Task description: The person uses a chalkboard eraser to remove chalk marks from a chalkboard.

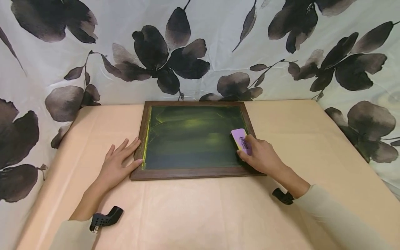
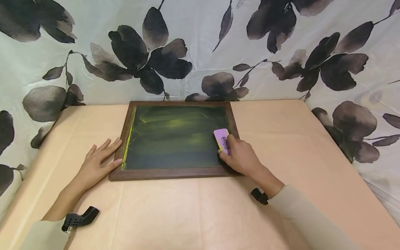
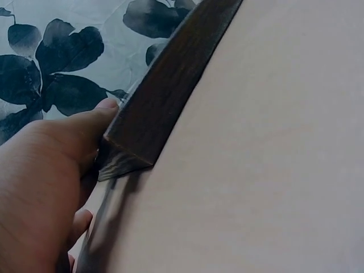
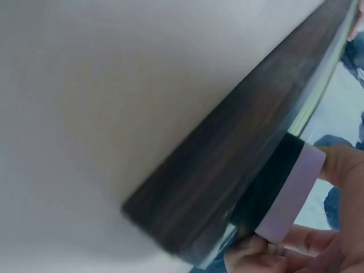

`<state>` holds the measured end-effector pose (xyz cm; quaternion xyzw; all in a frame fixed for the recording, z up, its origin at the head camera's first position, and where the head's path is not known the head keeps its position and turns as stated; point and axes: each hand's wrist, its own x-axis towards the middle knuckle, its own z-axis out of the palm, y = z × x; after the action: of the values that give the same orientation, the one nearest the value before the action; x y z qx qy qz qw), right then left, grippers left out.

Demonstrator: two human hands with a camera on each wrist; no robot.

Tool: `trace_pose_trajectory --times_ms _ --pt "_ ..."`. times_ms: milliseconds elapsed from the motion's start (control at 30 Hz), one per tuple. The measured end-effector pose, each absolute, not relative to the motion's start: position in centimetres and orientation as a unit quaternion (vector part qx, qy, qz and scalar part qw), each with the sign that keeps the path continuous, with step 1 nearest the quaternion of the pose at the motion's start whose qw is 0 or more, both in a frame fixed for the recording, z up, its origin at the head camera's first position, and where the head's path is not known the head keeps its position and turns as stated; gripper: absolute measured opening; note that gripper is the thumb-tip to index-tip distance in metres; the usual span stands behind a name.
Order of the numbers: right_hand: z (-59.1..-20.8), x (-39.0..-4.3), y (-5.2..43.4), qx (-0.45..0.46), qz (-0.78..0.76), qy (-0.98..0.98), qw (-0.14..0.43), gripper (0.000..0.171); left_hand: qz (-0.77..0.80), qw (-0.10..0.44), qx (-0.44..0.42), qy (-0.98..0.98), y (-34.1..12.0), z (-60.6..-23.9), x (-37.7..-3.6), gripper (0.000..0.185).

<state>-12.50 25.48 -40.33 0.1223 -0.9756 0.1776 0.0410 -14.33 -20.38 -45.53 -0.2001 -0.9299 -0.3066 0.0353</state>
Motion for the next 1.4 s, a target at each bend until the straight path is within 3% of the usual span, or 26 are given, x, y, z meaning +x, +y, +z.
trace_pose_trajectory --times_ms 467,1133,1400 --pt "-39.8 -13.5 19.5 0.207 0.106 -0.969 0.08 0.042 -0.314 0.046 -0.19 -0.929 -21.5 -45.3 -13.7 0.068" --pt "-39.7 -15.1 6.7 0.287 0.114 -0.95 0.044 0.037 -0.316 0.055 -0.203 -0.925 -20.8 -45.4 -14.8 0.068" --pt "-40.4 -14.8 5.3 0.295 0.129 -0.946 0.026 0.039 -0.315 0.053 -0.207 -0.925 -20.7 -46.0 -14.4 0.068"
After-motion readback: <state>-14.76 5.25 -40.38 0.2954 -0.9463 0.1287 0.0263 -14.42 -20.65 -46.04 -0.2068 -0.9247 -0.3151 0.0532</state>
